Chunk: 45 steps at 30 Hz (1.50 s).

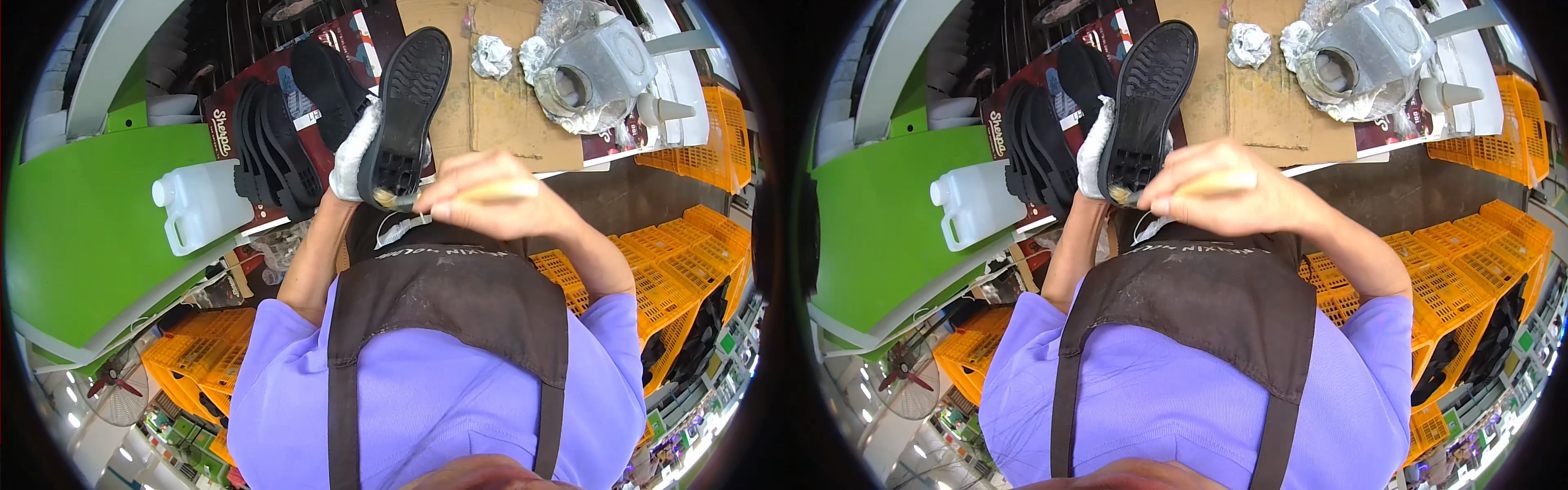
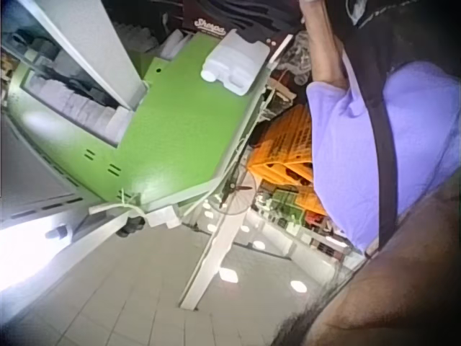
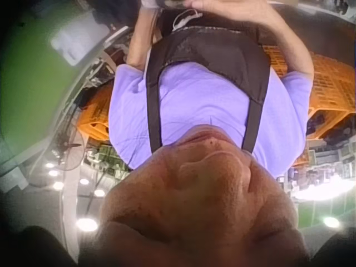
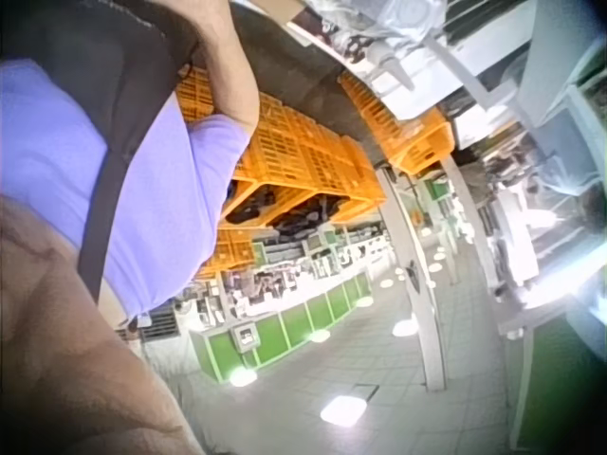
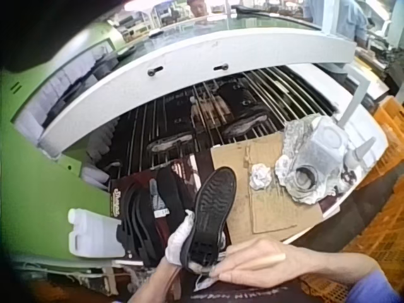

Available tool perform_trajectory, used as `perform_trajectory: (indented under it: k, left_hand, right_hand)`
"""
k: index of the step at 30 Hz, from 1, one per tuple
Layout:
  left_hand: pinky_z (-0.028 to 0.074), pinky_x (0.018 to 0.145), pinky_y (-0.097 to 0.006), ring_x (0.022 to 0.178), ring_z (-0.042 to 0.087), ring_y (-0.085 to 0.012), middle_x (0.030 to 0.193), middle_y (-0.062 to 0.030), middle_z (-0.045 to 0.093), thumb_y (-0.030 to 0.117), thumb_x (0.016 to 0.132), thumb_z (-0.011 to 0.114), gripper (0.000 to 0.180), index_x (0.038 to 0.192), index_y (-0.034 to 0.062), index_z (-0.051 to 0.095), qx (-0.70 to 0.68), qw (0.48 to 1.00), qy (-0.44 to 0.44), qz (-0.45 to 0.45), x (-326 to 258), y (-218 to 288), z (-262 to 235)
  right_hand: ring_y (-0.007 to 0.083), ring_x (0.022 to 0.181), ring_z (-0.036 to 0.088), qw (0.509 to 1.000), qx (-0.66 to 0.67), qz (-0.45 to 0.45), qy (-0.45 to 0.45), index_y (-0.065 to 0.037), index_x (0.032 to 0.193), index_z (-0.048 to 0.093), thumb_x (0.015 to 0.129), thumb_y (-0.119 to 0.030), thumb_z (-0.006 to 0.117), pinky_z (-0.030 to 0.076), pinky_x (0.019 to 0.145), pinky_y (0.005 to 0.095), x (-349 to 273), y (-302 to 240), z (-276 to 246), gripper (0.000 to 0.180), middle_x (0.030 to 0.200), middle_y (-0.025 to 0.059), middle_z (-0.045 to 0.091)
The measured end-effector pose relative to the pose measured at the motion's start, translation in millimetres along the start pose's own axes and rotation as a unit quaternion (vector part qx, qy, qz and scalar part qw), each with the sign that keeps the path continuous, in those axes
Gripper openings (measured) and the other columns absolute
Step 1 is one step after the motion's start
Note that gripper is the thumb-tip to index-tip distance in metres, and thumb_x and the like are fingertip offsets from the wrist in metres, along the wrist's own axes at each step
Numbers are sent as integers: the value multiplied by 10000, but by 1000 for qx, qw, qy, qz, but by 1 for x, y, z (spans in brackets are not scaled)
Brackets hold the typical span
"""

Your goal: The person repeatedly picks up black sandals from a conveyor belt, applies a liquid substance to the soles using a brush, and places them back on the belt. The process is continuous, with the person handling each sandal individually.

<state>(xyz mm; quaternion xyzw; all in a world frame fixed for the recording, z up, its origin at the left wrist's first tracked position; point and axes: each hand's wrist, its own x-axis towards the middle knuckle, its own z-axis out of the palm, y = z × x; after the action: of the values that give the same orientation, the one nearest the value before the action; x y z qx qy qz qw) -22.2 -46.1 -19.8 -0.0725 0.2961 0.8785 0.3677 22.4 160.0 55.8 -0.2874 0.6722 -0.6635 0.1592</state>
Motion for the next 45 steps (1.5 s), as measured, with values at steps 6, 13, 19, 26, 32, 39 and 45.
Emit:
perform_trajectory:
  k: [6, 13, 19, 26, 32, 39, 45]
  left_hand:
    - [420, 895, -267, 1022, 518, -121, 1207, -71, 519, 317, 984, 381, 498, 1375, 12, 344, 290, 952, -52, 77, -3, 6, 7]
    - [423, 899, -288, 1026, 518, -133, 1206, -72, 516, 298, 979, 387, 503, 1393, 19, 323, 201, 978, -57, 24, -10, 5, 3]
    - [481, 877, -345, 994, 587, -206, 1184, -121, 563, 324, 987, 377, 452, 1329, 32, 417, 13, 998, -61, -11, -18, -4, 2]
    - [536, 797, -459, 910, 641, -322, 1162, -177, 593, 380, 994, 316, 469, 1269, 39, 485, -179, 978, -88, -63, -10, 3, -1]
    - [517, 837, -405, 947, 618, -271, 1160, -146, 590, 361, 1001, 298, 455, 1274, 41, 473, -123, 992, -31, 21, -4, 4, 14]
    - [541, 739, -393, 876, 631, -239, 1092, -116, 621, 390, 991, 331, 449, 1224, 55, 517, -159, 981, -106, 35, 2, -4, 9]
    - [566, 694, -424, 819, 658, -294, 1044, -162, 633, 438, 978, 341, 458, 1178, 86, 555, -155, 987, -16, -32, -1, 2, 7]
  right_hand:
    - [49, 524, 520, 966, -2, 222, 131, 6, 850, 686, 831, -189, 643, 404, 452, 200, 24, 1, -24, 200, 655, 21, 617]
    - [71, 534, 537, 939, -185, 89, 274, -29, 876, 689, 808, -238, 634, 433, 498, 234, 32, 9, -42, 227, 642, 22, 624]
    - [136, 643, 592, 903, -305, -16, 301, -39, 949, 676, 827, -103, 650, 464, 578, 260, 32, 23, -57, 140, 727, 61, 635]
    - [256, 811, 587, 918, -367, -128, 72, -84, 1026, 654, 714, -55, 643, 476, 688, 331, 15, 28, -48, 314, 844, 70, 574]
    - [238, 746, 559, 954, -259, -147, -24, -88, 1010, 636, 766, -60, 662, 475, 642, 332, 10, 2, -9, 247, 816, 50, 540]
    - [222, 719, 611, 990, -68, -120, -10, -49, 971, 685, 746, 13, 692, 494, 638, 314, 9, 1, 11, 234, 835, 89, 645]
    - [82, 632, 591, 953, 137, 68, 262, 8, 1024, 650, 897, -152, 591, 488, 582, 205, 3, 6, -5, 212, 748, 60, 648]
